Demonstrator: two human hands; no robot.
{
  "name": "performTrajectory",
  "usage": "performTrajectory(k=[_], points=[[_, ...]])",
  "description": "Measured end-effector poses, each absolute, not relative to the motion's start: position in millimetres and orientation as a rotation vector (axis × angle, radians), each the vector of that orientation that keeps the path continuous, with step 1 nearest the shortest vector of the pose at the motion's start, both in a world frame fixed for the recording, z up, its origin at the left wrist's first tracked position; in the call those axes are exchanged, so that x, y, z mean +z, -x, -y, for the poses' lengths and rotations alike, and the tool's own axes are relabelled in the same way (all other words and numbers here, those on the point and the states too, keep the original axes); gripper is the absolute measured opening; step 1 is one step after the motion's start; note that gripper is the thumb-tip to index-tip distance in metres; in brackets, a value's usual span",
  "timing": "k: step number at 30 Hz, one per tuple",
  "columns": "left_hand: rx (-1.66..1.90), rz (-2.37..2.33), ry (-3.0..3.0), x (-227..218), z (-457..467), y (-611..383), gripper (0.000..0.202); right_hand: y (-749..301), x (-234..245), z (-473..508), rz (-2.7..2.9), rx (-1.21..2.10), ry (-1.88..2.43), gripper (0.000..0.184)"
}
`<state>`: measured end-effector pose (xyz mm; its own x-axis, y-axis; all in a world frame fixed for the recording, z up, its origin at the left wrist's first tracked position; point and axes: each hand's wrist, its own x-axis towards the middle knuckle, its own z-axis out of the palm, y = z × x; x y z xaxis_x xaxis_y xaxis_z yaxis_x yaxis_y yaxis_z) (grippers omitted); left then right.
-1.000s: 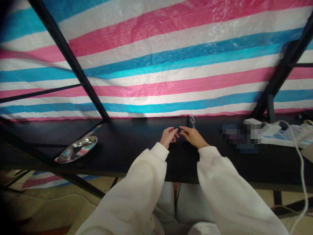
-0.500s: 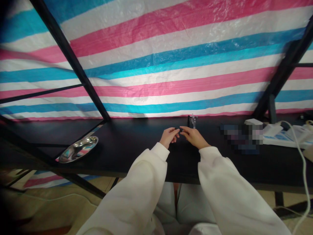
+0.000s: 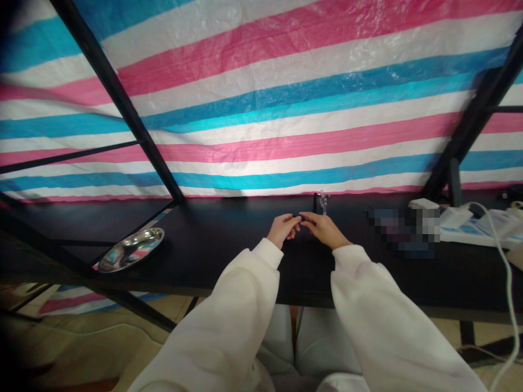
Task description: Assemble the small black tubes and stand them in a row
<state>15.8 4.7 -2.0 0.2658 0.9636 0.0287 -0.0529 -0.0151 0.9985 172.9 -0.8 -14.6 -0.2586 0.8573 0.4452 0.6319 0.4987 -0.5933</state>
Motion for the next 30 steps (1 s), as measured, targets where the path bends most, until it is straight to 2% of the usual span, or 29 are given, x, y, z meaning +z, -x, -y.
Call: performTrajectory(k=[14, 26, 30], points=[[1.044, -0.942, -1.339, -1.7, -4.3, -15.5, 0.025, -170.9, -12.1, 2.6, 1.996, 0.309, 1.199, 0.033], [1.101, -0.984, -1.300, 0.6, -3.2, -18.0, 0.025, -168.5, -13.0, 0.1, 1.923, 0.306, 1.228, 0.039], [1.164, -1.052, -1.243, 1.4, -5.3, -16.3, 0.021, -169.5, -12.6, 0.4, 1.967, 0.300, 1.241, 0.028]])
